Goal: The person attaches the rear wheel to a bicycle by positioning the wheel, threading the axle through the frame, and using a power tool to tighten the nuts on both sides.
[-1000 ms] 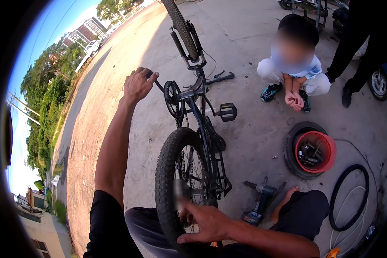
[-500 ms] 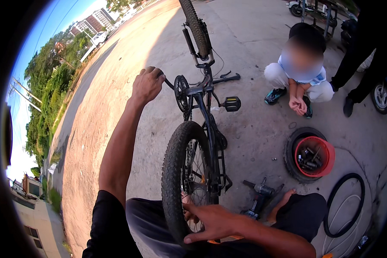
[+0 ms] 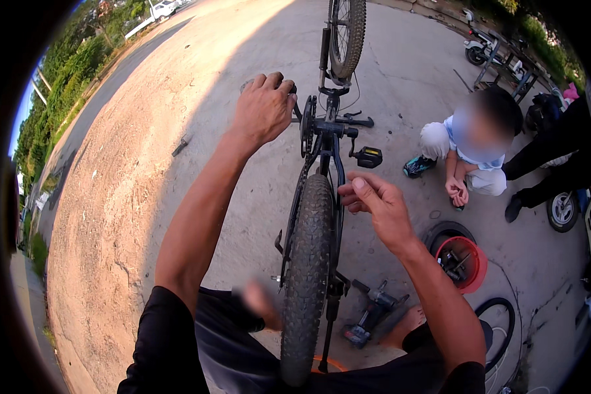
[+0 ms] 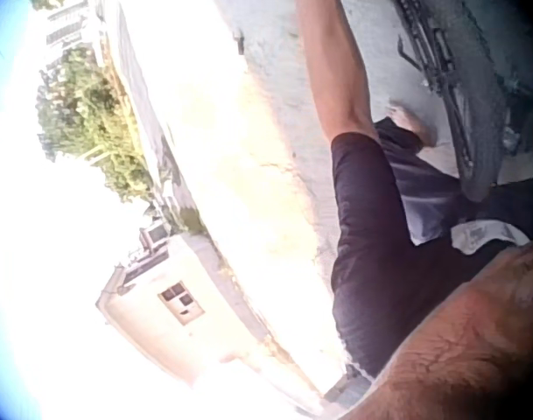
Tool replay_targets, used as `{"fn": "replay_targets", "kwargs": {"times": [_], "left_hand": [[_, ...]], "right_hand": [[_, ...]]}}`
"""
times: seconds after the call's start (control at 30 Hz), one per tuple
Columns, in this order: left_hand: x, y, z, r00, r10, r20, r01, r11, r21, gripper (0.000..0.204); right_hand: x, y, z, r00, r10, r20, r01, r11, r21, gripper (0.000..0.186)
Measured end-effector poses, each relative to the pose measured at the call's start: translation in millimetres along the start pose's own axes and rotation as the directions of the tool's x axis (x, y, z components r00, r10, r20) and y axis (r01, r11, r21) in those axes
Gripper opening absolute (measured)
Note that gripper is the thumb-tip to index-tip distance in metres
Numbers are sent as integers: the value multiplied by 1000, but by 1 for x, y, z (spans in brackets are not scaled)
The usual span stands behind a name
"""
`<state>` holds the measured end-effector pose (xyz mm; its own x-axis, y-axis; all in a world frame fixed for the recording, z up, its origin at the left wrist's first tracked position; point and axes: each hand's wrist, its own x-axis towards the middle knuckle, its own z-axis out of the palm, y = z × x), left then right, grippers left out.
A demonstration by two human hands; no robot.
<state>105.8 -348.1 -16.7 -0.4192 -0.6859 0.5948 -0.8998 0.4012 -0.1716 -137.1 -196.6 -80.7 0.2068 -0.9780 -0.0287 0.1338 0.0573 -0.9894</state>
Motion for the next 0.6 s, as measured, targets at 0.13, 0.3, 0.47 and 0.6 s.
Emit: {"fn": "replay_targets", "kwargs": {"times": [0.13,0.3,0.47,0.6], "left_hand": [[-4,1,1,997,20,-74,-25,998,-58,22],[-11,5,-1,997,17,-80,-25,995,-96,23],[-18,3,0,995,3,-97,-14,994,-111,25],[-23,5,-1,991,7,-134,-22,994,-108,26]], "right_hand": [[92,-2,16,995,79,-66,-83,995,-57,49],[153,25,35,976,169,-138,-186,975,-120,41],[155,28,42,970,217,-109,-194,962,192,19],[146,19,50,975,131,-178,-104,982,155,35]]}}
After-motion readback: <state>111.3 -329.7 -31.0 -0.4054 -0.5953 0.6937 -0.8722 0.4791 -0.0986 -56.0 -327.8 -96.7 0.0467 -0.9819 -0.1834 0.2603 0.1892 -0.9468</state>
